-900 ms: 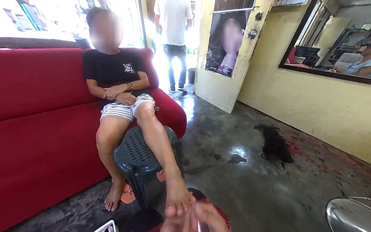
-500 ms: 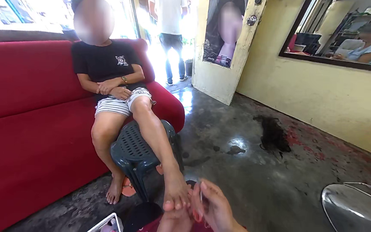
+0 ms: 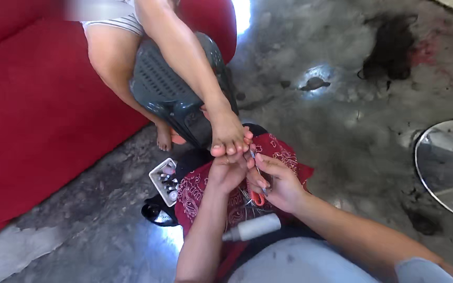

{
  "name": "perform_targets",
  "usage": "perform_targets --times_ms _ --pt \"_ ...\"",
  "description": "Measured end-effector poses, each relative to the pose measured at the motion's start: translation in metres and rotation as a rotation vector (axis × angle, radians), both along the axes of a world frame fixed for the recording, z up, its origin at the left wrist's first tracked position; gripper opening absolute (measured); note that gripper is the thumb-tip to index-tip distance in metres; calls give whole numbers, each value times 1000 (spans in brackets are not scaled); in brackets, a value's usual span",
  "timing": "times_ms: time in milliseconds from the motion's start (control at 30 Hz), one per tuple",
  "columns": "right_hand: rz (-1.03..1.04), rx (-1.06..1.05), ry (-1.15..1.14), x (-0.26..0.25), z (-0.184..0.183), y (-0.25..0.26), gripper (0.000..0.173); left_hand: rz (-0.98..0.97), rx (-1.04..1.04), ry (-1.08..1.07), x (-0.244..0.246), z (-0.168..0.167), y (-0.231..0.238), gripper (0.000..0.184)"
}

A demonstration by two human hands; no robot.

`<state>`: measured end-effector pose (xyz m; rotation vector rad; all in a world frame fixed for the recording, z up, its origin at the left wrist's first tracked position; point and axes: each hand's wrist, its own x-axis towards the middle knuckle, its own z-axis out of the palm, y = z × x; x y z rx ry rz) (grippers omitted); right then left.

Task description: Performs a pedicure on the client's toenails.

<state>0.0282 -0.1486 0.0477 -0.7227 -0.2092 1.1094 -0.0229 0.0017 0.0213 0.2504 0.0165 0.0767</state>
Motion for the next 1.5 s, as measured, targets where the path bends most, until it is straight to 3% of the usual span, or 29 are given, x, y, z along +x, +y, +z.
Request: perform_targets --times_ms 233,767,1033,1233,1367,1500 --pt "-48 6 3 -4 0 2 23 -45 -60 9 -2 -3 1 38" --pt "-37 -138 -74 3 14 -1 29 -67 -116 -59 1 -2 3 43" --pt "-34 -43 0 2 9 0 23 -72 -161 -46 2 -4 3 51" --pt "-48 -102 -43 1 11 -1 25 -83 -147 -53 2 -3 4 58" --pt "-53 -85 -14 1 9 1 25 -78 -140 -42 1 -4 4 43" --pt "-24 -20 17 1 7 0 24 -63 -139 -53 2 -5 4 54"
